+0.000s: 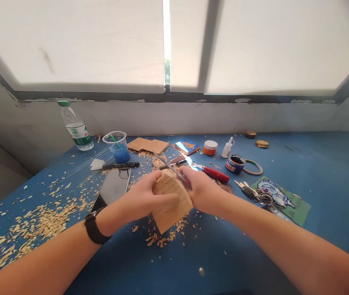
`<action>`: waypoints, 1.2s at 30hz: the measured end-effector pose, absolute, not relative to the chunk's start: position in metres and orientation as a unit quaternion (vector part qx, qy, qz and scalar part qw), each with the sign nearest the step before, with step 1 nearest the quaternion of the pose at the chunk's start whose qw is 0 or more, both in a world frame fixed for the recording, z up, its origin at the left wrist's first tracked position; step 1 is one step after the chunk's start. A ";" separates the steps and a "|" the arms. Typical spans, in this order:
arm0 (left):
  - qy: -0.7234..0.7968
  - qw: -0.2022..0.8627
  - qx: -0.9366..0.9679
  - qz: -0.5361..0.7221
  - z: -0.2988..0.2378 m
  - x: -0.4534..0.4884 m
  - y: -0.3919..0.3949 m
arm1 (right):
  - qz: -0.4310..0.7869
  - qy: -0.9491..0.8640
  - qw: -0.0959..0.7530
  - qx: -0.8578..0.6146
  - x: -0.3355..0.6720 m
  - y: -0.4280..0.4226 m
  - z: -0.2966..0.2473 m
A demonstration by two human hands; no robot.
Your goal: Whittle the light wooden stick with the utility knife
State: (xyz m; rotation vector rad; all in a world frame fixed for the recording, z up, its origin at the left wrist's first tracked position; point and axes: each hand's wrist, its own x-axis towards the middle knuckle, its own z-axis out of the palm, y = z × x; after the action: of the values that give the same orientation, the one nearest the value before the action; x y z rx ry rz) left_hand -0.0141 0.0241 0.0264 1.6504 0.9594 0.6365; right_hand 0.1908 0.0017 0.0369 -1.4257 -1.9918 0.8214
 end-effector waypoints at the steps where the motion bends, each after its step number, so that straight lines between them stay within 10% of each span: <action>1: 0.406 0.532 0.694 0.268 0.026 -0.014 0.024 | 0.309 -0.741 0.278 -0.527 0.191 0.003 0.035; 36: 0.412 0.513 0.704 0.266 0.023 -0.013 0.019 | 0.320 -0.723 0.326 -0.518 0.191 0.012 0.000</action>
State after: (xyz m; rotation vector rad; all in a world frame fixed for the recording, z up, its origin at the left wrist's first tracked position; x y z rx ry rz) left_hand -0.0127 0.0190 0.0230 1.6924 0.9918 0.6406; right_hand 0.1915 0.0120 0.0003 -1.3578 -1.8957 0.8380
